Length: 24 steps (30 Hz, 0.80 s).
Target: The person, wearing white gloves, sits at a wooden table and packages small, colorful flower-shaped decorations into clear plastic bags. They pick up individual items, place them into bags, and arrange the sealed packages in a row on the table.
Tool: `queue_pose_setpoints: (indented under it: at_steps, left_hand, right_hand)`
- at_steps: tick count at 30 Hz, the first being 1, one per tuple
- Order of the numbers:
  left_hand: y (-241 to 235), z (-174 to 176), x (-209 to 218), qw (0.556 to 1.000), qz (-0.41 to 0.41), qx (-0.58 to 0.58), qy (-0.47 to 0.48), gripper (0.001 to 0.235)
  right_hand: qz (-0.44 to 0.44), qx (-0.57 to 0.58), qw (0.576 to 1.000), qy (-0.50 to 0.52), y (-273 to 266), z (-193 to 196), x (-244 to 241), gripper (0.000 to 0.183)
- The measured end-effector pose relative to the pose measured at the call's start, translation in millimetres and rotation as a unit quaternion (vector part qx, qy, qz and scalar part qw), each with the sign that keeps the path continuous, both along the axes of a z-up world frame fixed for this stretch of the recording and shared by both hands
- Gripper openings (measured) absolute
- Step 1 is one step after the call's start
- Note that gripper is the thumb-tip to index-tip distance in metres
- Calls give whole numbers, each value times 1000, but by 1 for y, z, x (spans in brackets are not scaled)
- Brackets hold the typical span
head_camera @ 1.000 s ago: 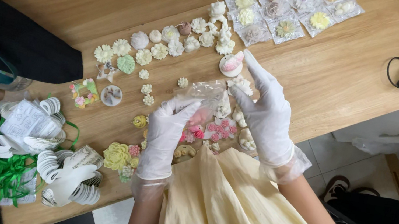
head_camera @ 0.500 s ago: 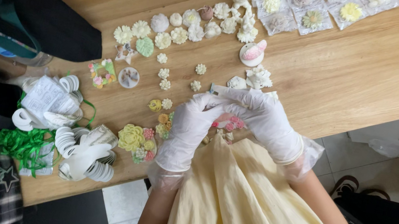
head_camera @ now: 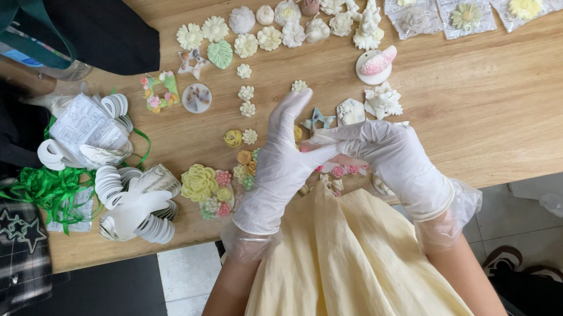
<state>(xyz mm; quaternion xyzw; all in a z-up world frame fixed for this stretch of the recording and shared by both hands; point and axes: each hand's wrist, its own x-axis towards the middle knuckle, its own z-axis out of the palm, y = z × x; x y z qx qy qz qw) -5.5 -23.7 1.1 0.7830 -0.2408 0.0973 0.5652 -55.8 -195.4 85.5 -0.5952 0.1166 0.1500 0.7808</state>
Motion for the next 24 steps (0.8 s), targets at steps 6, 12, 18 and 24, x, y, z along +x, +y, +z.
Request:
queue_pose_setpoints:
  at_steps: [6,12,18,24]
  left_hand:
    - [-7,-17,-10,917,-112,-146,354,30]
    - [-8,-19,-12,959,-60,-39,274,17]
    - [-11,-12,2,883,-17,-231,409,19]
    - [-40,-19,28,758,-74,-367,535,34]
  right_hand:
    - [-49,-89,995,11,-8,-20,2,19]
    - [-87,-128,987,-36,-30,-60,3,25]
    - [-181,-23,972,-147,-54,-73,7,81]
    - [-133,291,935,-152,-37,-121,-10,87]
